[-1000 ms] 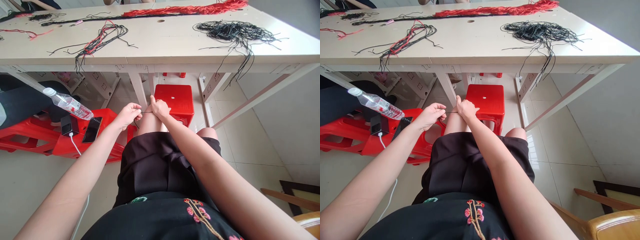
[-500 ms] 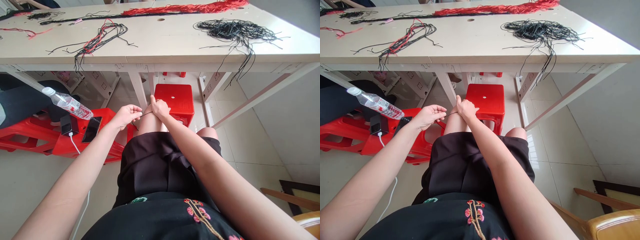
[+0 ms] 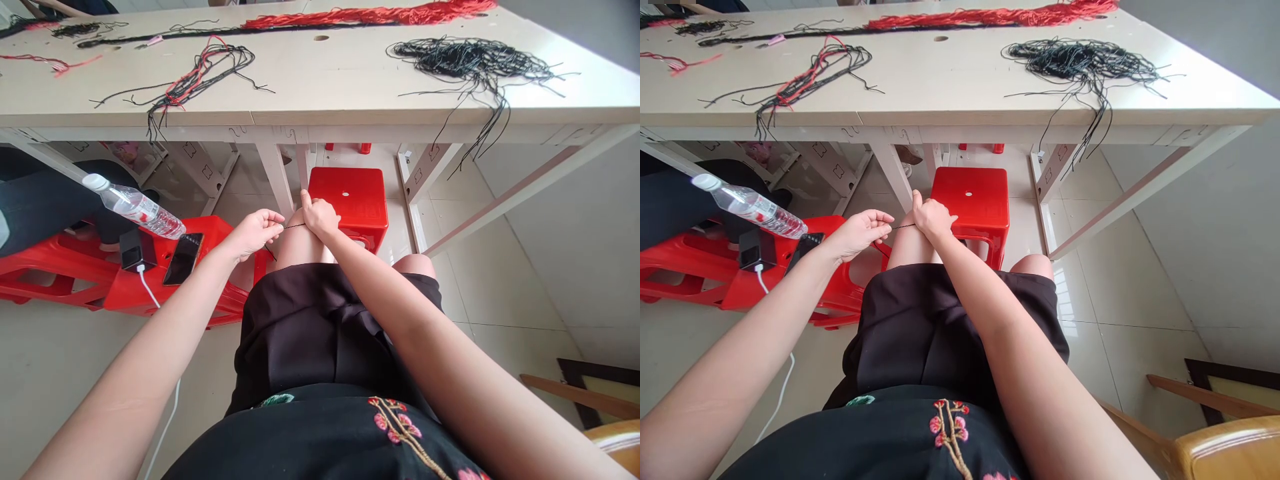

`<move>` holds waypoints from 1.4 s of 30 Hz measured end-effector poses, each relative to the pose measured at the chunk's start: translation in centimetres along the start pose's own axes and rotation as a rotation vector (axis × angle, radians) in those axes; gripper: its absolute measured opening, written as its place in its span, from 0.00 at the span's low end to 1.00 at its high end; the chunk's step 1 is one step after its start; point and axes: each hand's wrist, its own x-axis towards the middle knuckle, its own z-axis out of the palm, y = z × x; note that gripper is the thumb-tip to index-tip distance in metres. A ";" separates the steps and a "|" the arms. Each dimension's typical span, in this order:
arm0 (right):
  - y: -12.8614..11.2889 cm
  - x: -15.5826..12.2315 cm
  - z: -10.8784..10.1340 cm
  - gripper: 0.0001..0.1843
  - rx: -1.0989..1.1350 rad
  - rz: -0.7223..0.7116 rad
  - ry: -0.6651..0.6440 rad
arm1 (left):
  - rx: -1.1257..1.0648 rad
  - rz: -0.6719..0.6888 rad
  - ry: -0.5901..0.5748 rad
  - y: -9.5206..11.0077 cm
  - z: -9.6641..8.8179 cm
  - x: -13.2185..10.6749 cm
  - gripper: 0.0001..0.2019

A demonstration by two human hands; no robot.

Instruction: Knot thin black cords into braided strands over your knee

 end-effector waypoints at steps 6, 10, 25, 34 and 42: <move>0.2 0.0 0.1 0.38 0.043 -0.003 0.016 | -0.003 -0.066 -0.066 -0.3 -0.3 0.3 0.11; 0.3 0.1 0.2 0.39 0.048 -0.006 0.013 | 0.016 -0.074 -0.112 -0.2 0.1 0.6 0.13; 0.6 0.4 0.2 0.41 0.121 -0.021 -0.007 | 0.660 0.404 0.158 1.2 3.9 2.0 0.09; 0.8 0.1 0.0 0.39 0.134 -0.009 -0.049 | 0.539 0.366 0.073 1.2 4.2 2.5 0.07; 1.2 -0.2 -0.4 0.25 0.177 -0.069 -0.073 | 0.498 0.370 0.087 0.7 4.3 2.5 0.08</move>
